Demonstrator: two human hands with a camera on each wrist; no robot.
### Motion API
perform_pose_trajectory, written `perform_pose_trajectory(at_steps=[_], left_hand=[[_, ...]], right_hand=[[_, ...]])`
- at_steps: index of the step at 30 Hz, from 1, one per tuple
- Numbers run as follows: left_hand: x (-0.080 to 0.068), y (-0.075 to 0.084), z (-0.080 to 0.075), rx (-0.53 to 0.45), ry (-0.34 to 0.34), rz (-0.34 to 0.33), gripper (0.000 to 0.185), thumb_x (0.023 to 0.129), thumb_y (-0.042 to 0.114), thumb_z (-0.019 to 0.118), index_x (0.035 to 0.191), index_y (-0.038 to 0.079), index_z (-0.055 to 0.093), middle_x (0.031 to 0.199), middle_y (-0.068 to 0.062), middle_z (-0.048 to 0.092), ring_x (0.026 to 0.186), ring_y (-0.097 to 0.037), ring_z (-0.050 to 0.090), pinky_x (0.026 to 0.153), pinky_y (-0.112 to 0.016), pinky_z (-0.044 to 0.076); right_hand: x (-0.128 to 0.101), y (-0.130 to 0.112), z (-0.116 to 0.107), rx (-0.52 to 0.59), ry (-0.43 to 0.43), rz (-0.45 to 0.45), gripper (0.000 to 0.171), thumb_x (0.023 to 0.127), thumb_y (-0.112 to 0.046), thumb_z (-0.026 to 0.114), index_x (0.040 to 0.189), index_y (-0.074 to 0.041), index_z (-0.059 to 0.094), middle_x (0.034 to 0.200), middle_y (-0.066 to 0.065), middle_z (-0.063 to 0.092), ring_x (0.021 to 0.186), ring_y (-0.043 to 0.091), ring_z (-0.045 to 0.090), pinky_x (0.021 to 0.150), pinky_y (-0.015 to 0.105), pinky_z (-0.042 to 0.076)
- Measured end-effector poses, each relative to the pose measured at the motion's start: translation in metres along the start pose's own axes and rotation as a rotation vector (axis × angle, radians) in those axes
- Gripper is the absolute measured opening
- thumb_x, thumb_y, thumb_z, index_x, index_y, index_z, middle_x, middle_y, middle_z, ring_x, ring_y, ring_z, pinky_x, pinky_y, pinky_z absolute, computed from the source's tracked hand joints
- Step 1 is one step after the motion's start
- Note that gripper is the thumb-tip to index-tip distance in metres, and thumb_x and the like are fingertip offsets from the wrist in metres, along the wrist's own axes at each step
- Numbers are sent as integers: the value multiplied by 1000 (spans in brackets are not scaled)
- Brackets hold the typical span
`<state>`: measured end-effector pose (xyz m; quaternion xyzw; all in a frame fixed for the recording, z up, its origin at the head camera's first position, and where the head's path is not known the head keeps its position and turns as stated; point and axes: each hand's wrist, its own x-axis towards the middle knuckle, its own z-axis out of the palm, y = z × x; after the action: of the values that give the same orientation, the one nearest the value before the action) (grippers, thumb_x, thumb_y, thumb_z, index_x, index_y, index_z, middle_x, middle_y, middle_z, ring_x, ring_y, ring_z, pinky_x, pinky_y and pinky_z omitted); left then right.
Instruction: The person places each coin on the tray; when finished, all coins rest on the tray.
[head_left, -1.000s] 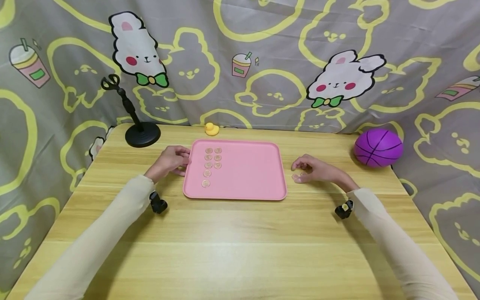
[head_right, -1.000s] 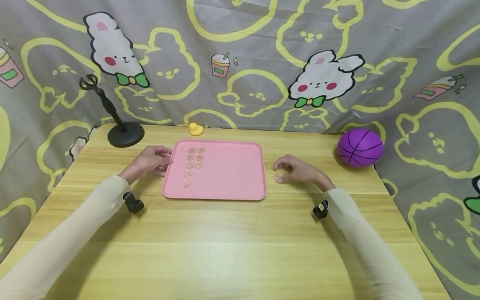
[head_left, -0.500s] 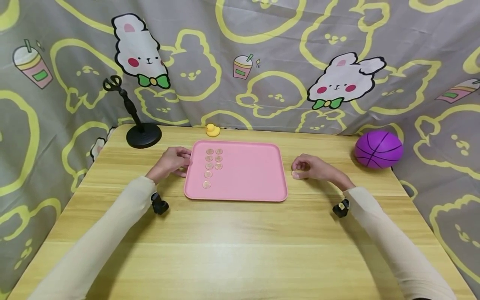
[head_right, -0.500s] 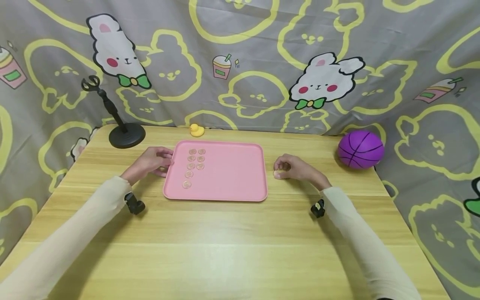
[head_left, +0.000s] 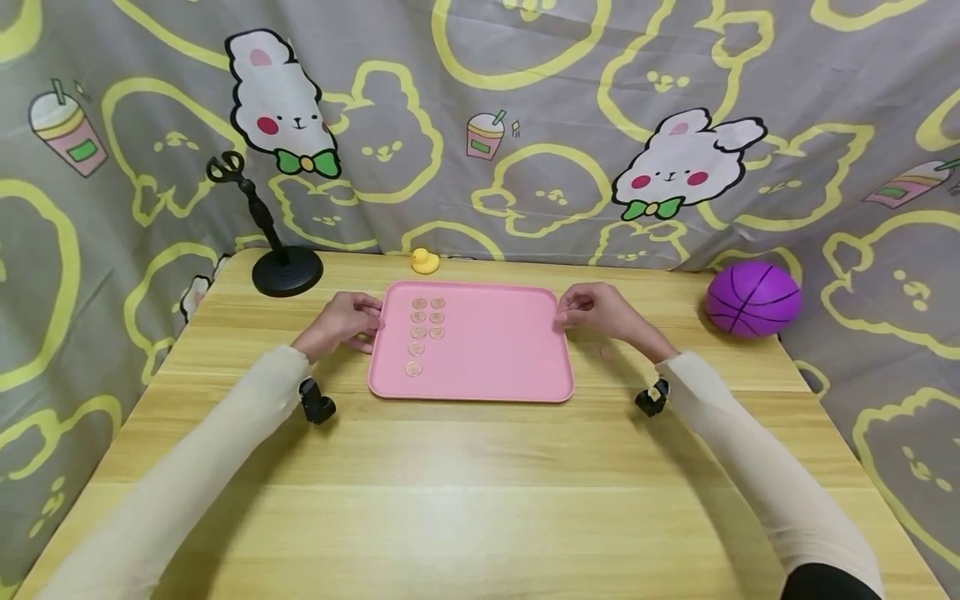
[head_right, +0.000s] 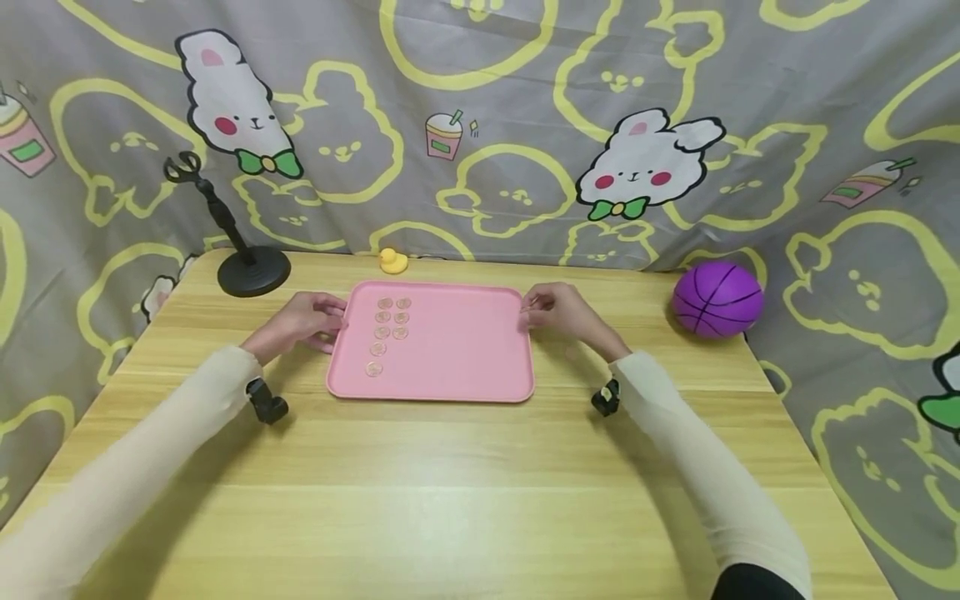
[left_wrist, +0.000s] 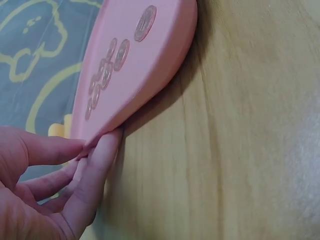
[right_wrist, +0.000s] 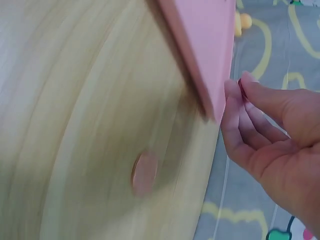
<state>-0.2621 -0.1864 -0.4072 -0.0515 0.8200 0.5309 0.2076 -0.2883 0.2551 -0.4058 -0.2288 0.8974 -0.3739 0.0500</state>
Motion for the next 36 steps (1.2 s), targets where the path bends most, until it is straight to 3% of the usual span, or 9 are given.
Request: perform_pose_trajectory(at_steps=[5,10,17,23,36], left_hand=[[-1,5,-2,25,-23,4,49,102,1,57,148,-11,46,130,-29,60,93,-24,68,73,-33,67],[-3,5,-5,34,-38,11,53,101,2,58,151,-10,43,135,-30,59,99,-25,68,75,-33,67],[-2,5,-9,5,-54,1,56,101,0,58,154,-10,39,142,-33,55,101,-25,68,77,-33,67],[-4,5,-5,-15,-55,2,60,100,-2,61,155,-8,39,144,-31,54,101,-24,68,78,-34,67],[-3,4,-3,3,-35,6,58,99,-3,60,154,-8,41,140,-29,54,100,-25,66,76,-33,67]], right_hand=[[11,-20,12,104,-58,48,10,96,1,73,101,9,71,87,23,75,75,24,74,68,27,65],[22,-38,26,175,-71,99,14,95,-6,77,99,6,72,80,21,74,68,26,73,63,34,65],[33,-55,49,299,-139,141,15,96,-3,74,106,8,72,85,20,74,65,19,70,63,31,65],[32,-66,69,310,-157,141,13,94,-5,77,101,6,73,79,21,74,59,17,68,57,31,64],[44,-84,100,491,-220,193,16,98,1,70,110,12,70,94,26,76,70,21,75,74,39,68]])
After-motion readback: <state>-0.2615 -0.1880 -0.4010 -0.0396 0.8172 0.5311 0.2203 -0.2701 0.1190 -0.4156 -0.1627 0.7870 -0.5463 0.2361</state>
